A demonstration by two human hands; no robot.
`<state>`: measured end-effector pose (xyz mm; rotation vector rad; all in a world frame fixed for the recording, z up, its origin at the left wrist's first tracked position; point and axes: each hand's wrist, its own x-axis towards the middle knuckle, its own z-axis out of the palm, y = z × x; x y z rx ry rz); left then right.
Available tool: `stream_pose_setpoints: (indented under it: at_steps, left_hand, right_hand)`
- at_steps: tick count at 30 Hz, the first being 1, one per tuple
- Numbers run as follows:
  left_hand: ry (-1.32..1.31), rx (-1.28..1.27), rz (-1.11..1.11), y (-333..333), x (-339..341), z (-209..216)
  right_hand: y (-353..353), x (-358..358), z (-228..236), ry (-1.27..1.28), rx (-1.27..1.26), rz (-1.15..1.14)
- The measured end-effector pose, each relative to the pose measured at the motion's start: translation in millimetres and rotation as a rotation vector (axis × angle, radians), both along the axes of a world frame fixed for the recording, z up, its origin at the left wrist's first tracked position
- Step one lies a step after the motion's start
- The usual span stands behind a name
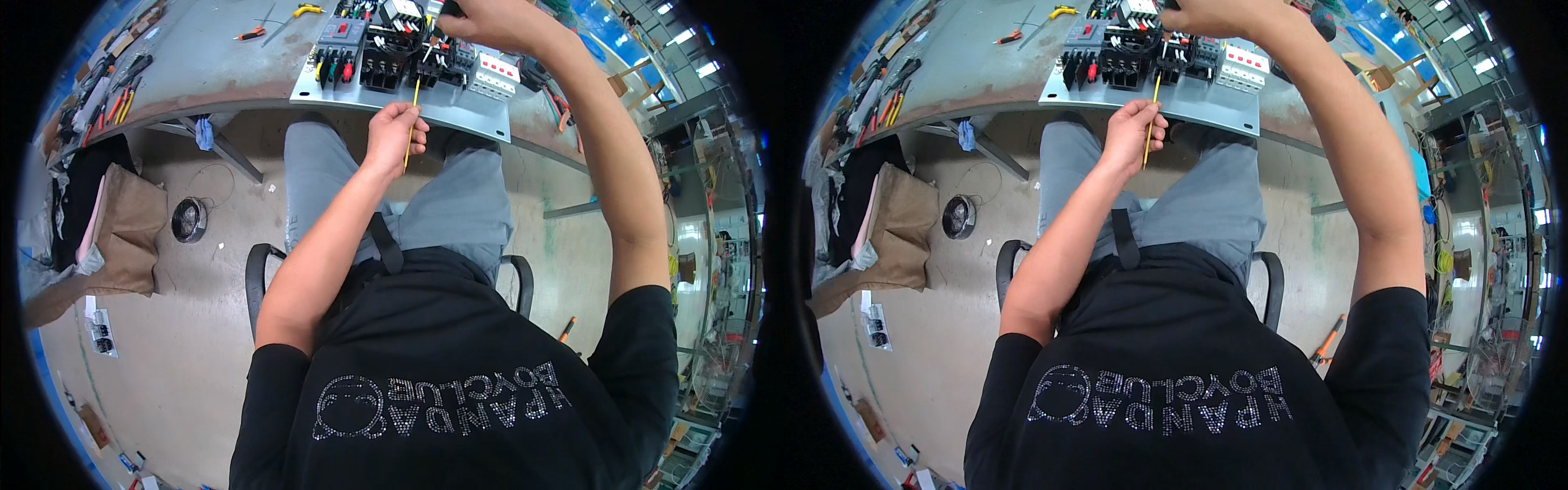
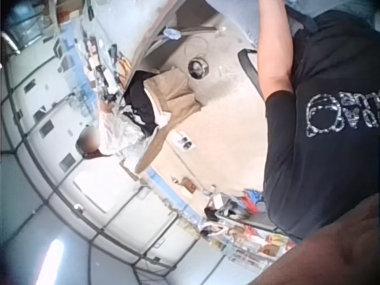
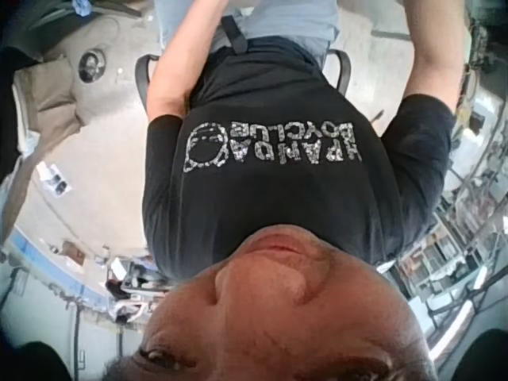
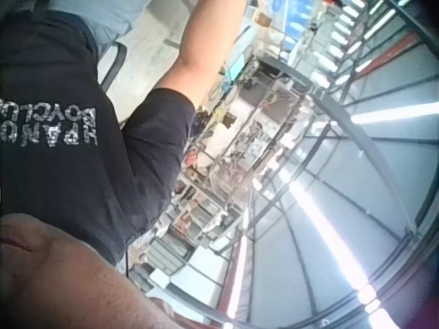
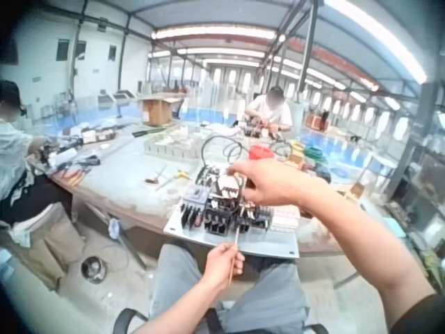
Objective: The person assembles an electrical control panel by connecting multicolored wires to terminal blocks and contactors. They use a screwdriver to tighten connections and pliers to strip wire ends, organizing the wiring throughout the process.
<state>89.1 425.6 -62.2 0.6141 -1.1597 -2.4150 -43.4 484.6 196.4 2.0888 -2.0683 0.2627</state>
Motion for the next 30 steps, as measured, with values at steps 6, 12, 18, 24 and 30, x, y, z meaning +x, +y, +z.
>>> stream_pose_setpoints:
  at_steps: [6, 12, 18, 24, 30]
  left_hand:
    - [0.011, -0.027, -0.013, 5.2, -10.1, -1.6]
    - [0.022, -0.009, 0.012, -5.0, -4.8, -5.3]
    - [0.029, -0.010, 0.010, -2.7, -9.3, -5.9]
    - [0.043, 0.007, 0.003, -5.2, -8.7, -7.1]
    - [0.040, 0.008, 0.009, -3.2, -12.6, -2.9]
  right_hand:
    - [3.4, -15.1, -7.1, 0.227, 0.142, -0.334]
    - [6.6, 9.4, -6.7, 0.105, 0.017, -0.128]
    - [-1.6, 22.2, -4.1, 0.140, 0.090, -0.301]
    - [-9.8, 11.4, -18.7, 0.188, 0.001, -0.210]
    - [-13.4, -2.2, -19.5, 0.113, 0.000, -0.043]
